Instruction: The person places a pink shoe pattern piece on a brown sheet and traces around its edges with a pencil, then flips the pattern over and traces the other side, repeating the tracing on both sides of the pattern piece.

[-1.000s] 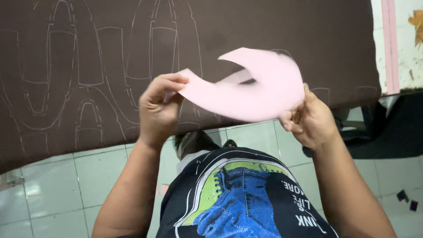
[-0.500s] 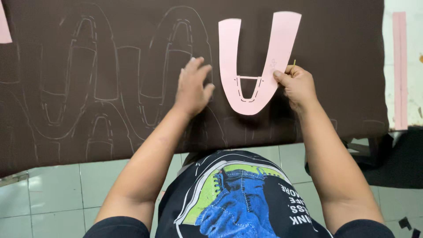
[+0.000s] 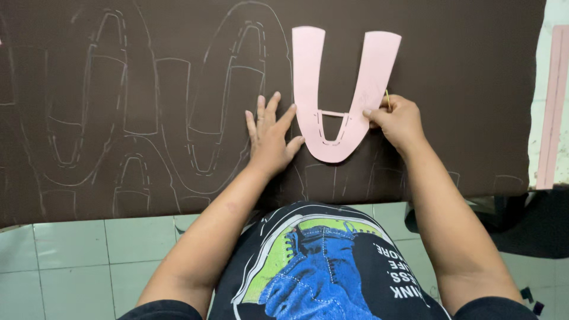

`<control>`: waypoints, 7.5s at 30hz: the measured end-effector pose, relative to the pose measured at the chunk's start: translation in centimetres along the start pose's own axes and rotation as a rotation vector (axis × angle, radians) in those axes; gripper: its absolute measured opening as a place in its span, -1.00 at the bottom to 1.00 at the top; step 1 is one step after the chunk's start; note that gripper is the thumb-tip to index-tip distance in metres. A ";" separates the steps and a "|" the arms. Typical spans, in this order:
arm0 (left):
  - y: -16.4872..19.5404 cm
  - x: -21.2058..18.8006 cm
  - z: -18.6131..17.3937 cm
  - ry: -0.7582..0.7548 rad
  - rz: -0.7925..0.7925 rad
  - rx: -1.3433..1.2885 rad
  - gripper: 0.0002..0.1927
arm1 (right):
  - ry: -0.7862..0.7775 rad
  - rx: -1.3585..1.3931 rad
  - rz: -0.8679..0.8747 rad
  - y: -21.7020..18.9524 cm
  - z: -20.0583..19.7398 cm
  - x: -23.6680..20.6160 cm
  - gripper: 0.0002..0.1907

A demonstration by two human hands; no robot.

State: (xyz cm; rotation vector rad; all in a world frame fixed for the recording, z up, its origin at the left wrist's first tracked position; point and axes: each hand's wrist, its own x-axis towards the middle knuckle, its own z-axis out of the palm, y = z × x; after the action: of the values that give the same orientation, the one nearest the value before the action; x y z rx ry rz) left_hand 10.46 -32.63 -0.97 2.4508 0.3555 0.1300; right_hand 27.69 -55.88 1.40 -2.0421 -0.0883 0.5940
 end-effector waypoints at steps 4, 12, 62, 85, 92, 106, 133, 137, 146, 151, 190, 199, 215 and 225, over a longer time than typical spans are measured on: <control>-0.3 -0.3 0.0 0.029 0.000 -0.023 -0.24 | 0.075 -0.057 -0.008 0.0 -0.2 0.2 -0.88; -0.5 0.2 -0.7 0.012 -0.012 -0.095 -0.32 | 0.106 -0.036 -0.006 -1.7 0.2 0.4 -0.85; -0.1 -0.2 -0.5 0.002 -0.046 -0.061 -0.28 | 0.055 -0.086 0.039 -0.9 -1.0 0.7 -0.79; -0.3 -0.3 -0.3 0.015 -0.023 -0.035 -0.27 | 0.077 -0.101 0.003 -0.9 -0.7 0.6 -0.79; -0.2 -0.2 -0.3 0.011 -0.030 -0.035 -0.27 | 0.094 -0.181 -0.057 -0.6 -0.6 0.7 -0.73; -0.1 -0.2 -0.3 0.034 -0.014 -0.019 -0.28 | 0.048 -0.029 -0.120 -0.5 -0.5 0.4 -0.38; 5.9 2.1 1.2 -0.351 0.052 0.371 -0.56 | 0.092 -0.065 -0.120 -2.0 -0.7 1.1 -0.70; 7.6 2.4 1.7 -0.491 -0.379 0.075 -0.17 | 0.104 -0.268 -0.587 -4.3 1.5 1.2 -0.82; 7.8 2.7 3.2 -0.429 -0.505 -0.127 -0.22 | -0.416 -0.580 -0.430 -10.9 7.5 -0.1 -0.77; 7.9 2.3 3.5 -0.411 -0.500 -0.146 -0.39 | -0.426 -0.641 -0.610 -11.5 7.8 0.3 -0.82; 7.2 7.0 -0.7 -0.338 0.113 0.492 0.35 | 0.035 -0.728 -0.901 -13.8 3.8 8.0 -0.92; 6.5 6.8 -1.4 -0.384 0.056 0.371 0.54 | 0.010 -0.615 -0.882 -10.7 4.0 6.9 -0.90; 5.9 7.0 -1.3 -0.370 0.066 0.394 0.55 | -0.175 -0.450 -0.498 -4.1 4.4 -2.0 -0.81; 6.1 7.1 -1.5 -0.411 0.049 0.415 0.57 | -0.117 -0.475 -0.499 -2.8 4.4 -1.9 -0.82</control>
State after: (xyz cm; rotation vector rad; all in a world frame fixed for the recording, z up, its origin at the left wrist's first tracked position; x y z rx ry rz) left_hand 18.37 -34.28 3.99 2.8056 0.1486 -0.4659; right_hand 24.57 -51.50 2.66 -2.3106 -0.8510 0.3957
